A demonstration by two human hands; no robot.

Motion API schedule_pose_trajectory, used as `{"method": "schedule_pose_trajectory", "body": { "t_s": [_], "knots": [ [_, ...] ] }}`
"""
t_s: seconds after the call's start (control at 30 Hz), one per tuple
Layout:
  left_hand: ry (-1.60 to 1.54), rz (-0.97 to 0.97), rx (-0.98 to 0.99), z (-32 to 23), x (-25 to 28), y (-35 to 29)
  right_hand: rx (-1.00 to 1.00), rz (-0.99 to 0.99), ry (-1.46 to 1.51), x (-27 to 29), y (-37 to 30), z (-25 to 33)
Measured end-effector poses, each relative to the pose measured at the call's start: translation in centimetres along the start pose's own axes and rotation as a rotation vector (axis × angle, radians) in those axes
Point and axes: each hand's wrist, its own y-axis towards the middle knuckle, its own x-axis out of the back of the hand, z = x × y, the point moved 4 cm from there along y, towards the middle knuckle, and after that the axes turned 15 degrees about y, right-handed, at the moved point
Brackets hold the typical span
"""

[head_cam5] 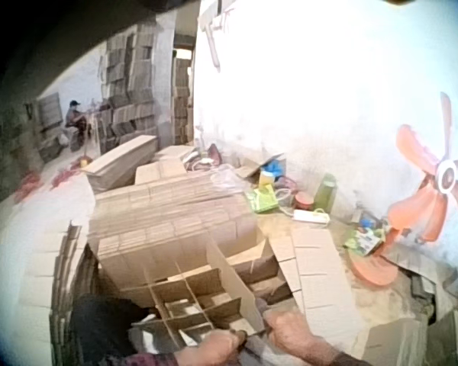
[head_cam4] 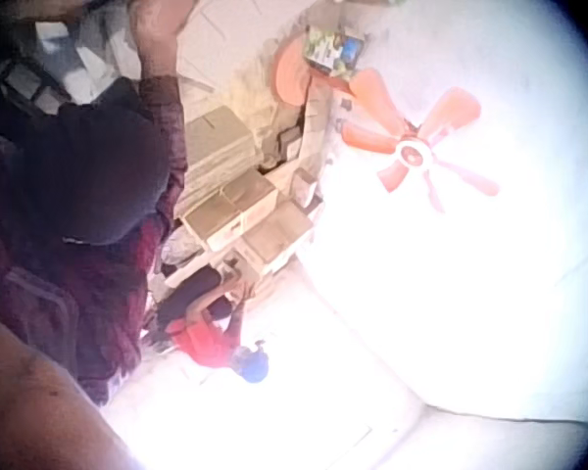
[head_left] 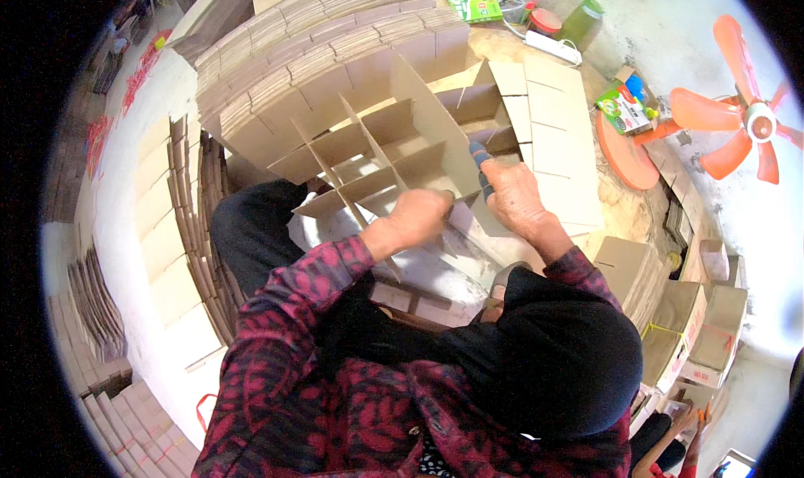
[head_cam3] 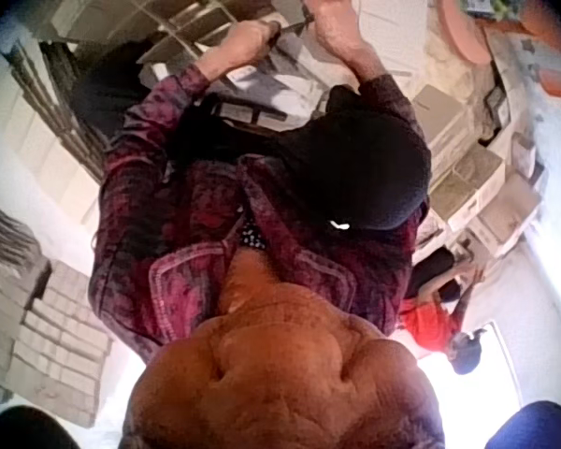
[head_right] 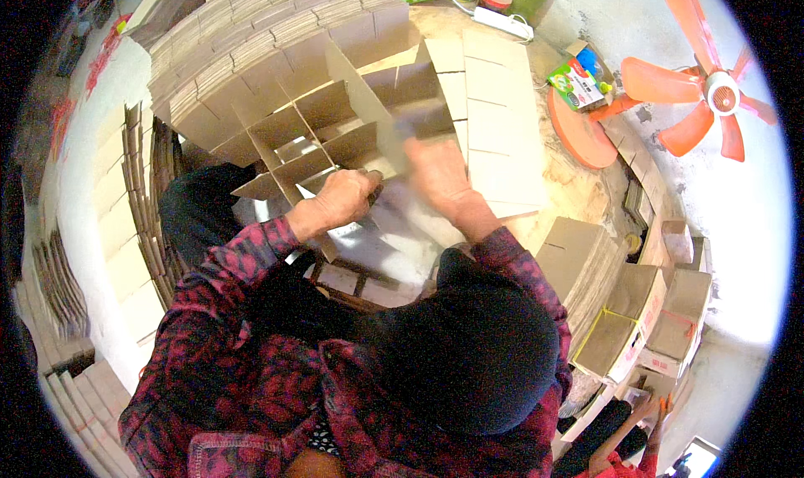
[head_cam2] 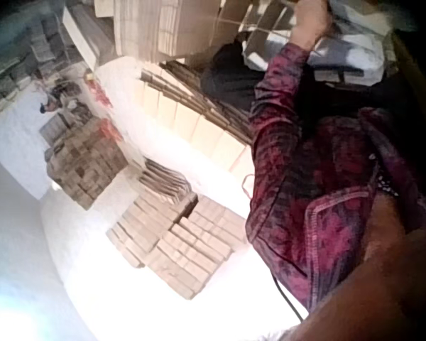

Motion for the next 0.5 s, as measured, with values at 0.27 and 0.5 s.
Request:
{"method": "schedule_pose_trajectory", "body": {
  "t_s": [0.27,0.5],
  "knots": [
    [0.058,-0.015,-0.009,0.1,0.2,0.3,0.295,-0.096,-0.133,-1.1,-2.3,0.9],
    [0.059,0.068,-0.06,-1.4,0.1,-1.2,0.292,-0.026,0.042,0.2,-2.3,1.8]
  ]
}}
